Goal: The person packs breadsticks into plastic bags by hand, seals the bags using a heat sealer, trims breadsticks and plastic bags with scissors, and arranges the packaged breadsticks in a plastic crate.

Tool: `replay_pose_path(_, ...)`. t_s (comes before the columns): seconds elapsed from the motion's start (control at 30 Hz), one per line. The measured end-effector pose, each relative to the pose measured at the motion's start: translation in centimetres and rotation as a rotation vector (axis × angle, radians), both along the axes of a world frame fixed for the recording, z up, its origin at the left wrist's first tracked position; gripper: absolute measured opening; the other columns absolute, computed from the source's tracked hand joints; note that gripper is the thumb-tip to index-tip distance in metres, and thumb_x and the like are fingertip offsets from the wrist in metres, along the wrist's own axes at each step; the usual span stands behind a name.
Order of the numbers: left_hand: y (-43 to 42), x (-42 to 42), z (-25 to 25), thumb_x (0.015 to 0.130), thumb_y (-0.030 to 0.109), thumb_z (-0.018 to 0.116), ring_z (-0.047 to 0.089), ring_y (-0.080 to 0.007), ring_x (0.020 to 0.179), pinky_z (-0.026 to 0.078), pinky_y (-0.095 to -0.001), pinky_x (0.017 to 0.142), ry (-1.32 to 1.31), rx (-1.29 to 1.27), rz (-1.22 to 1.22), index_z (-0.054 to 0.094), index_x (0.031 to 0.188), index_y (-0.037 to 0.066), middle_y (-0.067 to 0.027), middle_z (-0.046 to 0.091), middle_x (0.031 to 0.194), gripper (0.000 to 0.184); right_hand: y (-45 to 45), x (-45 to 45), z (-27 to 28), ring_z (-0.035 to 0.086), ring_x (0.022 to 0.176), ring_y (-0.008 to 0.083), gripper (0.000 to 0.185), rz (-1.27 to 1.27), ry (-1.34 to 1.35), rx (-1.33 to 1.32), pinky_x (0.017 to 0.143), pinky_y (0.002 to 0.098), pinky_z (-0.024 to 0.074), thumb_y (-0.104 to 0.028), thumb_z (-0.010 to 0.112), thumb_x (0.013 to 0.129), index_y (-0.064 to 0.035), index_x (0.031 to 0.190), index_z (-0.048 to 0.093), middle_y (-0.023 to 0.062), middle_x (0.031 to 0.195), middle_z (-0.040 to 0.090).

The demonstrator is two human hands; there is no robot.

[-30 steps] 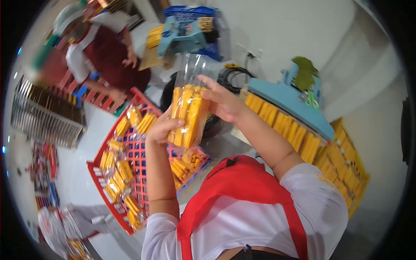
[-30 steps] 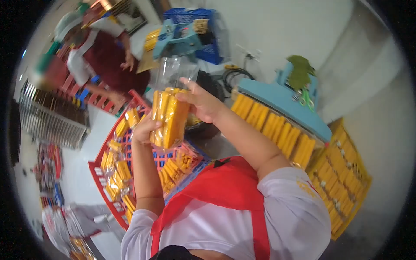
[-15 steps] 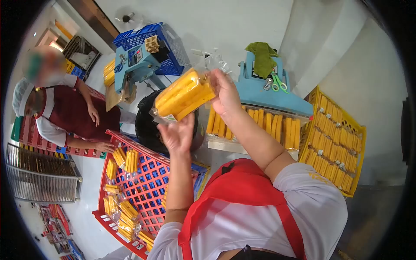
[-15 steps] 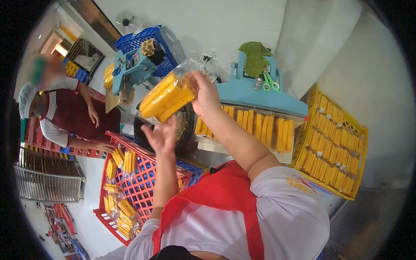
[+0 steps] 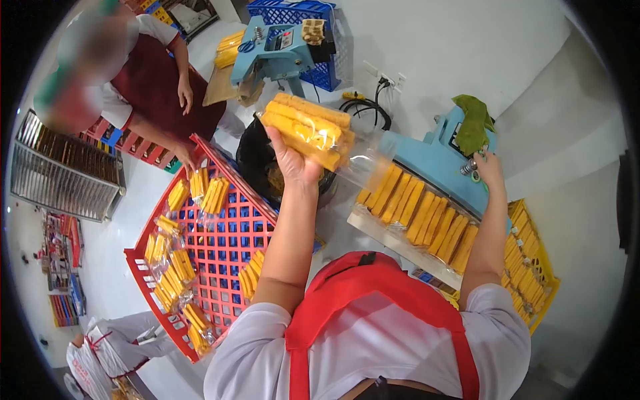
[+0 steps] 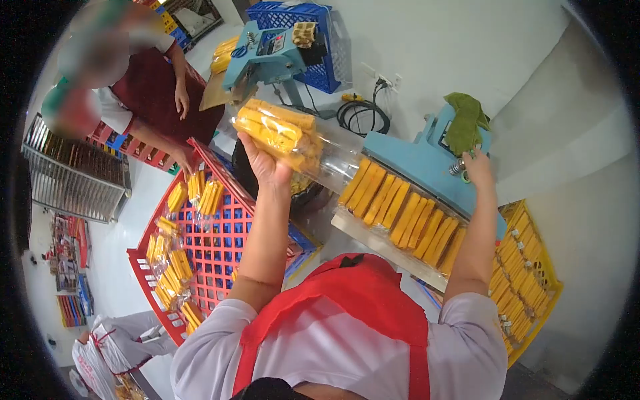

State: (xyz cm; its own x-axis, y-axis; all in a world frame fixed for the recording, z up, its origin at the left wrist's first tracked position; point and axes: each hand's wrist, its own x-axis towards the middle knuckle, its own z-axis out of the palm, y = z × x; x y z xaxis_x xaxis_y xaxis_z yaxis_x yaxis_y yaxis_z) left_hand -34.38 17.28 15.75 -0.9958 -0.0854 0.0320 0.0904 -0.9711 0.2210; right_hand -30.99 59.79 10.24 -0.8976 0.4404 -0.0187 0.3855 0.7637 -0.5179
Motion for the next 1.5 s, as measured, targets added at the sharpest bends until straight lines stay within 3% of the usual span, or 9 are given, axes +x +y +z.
replay_pose_path(0.37, -1.0, -0.8, -0.3, 0.081, 0.046, 0.049, 0.045, -0.027, 0.108, 0.036, -0.0452, 0.093, -0.1, 0.087, -0.083, 0.045, 0.117, 0.011, -0.0073, 0.049, 0.118, 0.051, 1.9, 0.3, -1.5, 0.058, 0.083, 0.0311, 0.043, 0.04, -0.137, 0.246, 0.072, 0.0357, 0.0436, -0.019, 0.061, 0.068, -0.0033, 0.107, 0.056, 0.0197, 0.088, 0.06)
replay_pose_path(0.53, -2.2, -1.0, -0.3, 0.082, 0.044, 0.048, 0.044, -0.0279, 0.11, 0.034, -0.0455, 0.094, -0.137, 0.077, -0.039, 0.045, 0.118, 0.01, -0.0076, 0.048, 0.12, 0.049, 4.6, -0.5, -4.9, 0.058, 0.078, 0.0259, 0.059, 0.065, -0.078, -0.091, 0.064, 0.0354, 0.0454, -0.006, 0.064, 0.06, -0.0067, 0.115, 0.046, 0.0138, 0.089, 0.057)
replay_pose_path(0.63, -3.3, -1.0, 0.2, 0.082, 0.044, 0.048, 0.044, -0.028, 0.111, 0.034, -0.0456, 0.095, -0.13, 0.055, 0.018, 0.045, 0.118, 0.01, -0.0078, 0.048, 0.12, 0.049, 2.1, 0.5, -0.4, 0.055, 0.068, 0.0201, 0.066, -0.122, -0.295, -0.302, 0.054, 0.032, 0.043, -0.002, 0.064, 0.056, -0.0111, 0.117, 0.043, 0.0118, 0.086, 0.055)
replay_pose_path(0.87, -8.0, -0.9, 1.4, 0.083, 0.046, 0.047, 0.044, -0.0265, 0.11, 0.035, -0.0437, 0.094, -0.032, 0.018, 0.126, 0.044, 0.118, 0.01, -0.0065, 0.048, 0.119, 0.05, 6.2, 6.0, -1.1, 0.051, 0.058, 0.0143, 0.067, 0.007, -0.095, -0.203, 0.046, 0.0261, 0.0398, -0.001, 0.054, 0.06, -0.0099, 0.124, 0.038, 0.0075, 0.084, 0.055)
replay_pose_path(0.97, -9.5, -1.3, 2.0, 0.083, 0.046, 0.045, 0.043, -0.0281, 0.112, 0.033, -0.0458, 0.095, -0.003, -0.026, 0.195, 0.043, 0.12, 0.011, -0.0077, 0.046, 0.122, 0.05, -3.8, 9.3, 8.8, 0.051, 0.063, 0.0094, 0.064, 0.011, 0.058, -0.497, 0.05, 0.0227, 0.0408, 0.002, 0.05, 0.064, -0.0072, 0.126, 0.038, 0.006, 0.091, 0.054)
replay_pose_path(1.03, -9.6, -1.6, 2.6, 0.083, 0.045, 0.046, 0.043, -0.0279, 0.112, 0.034, -0.0457, 0.095, -0.012, -0.046, 0.194, 0.044, 0.119, 0.011, -0.0076, 0.046, 0.122, 0.05, -7.1, 10.7, 10.8, 0.049, 0.068, 0.0047, 0.059, 0.357, 0.169, -0.779, 0.054, 0.019, 0.0407, 0.007, 0.049, 0.067, -0.0054, 0.124, 0.041, 0.0046, 0.099, 0.052)
replay_pose_path(1.13, -9.5, -2.5, 2.3, 0.082, 0.044, 0.049, 0.044, -0.0277, 0.111, 0.035, -0.0458, 0.094, 0.024, -0.041, 0.147, 0.045, 0.118, 0.011, -0.0073, 0.047, 0.121, 0.049, -12.0, 9.6, 12.6, 0.047, 0.071, 0.0031, 0.057, 0.596, 0.031, -0.648, 0.058, 0.0171, 0.0401, 0.009, 0.051, 0.068, -0.0029, 0.123, 0.042, 0.005, 0.104, 0.05)
replay_pose_path(1.3, -8.7, -2.4, 1.5, 0.079, 0.044, 0.052, 0.044, -0.0297, 0.111, 0.035, -0.0498, 0.093, -0.004, -0.099, 0.099, 0.045, 0.119, 0.011, -0.0081, 0.047, 0.121, 0.052, -9.2, 7.5, 10.6, 0.046, 0.07, 0.0034, 0.059, 0.354, 0.168, -0.626, 0.058, 0.0178, 0.0403, 0.008, 0.056, 0.068, -0.0029, 0.123, 0.041, 0.0044, 0.102, 0.051)
replay_pose_path(1.5, -7.4, -2.9, 0.7, 0.082, 0.042, 0.051, 0.044, -0.0266, 0.112, 0.034, -0.0458, 0.095, -0.123, -0.147, 0.185, 0.045, 0.118, 0.011, -0.0069, 0.048, 0.121, 0.048, -16.9, 7.9, 11.5, 0.054, 0.068, 0.0154, 0.057, 0.86, 0.13, -0.338, 0.062, 0.0261, 0.0461, 0.0, 0.059, 0.065, -0.0084, 0.12, 0.046, 0.0066, 0.102, 0.056)
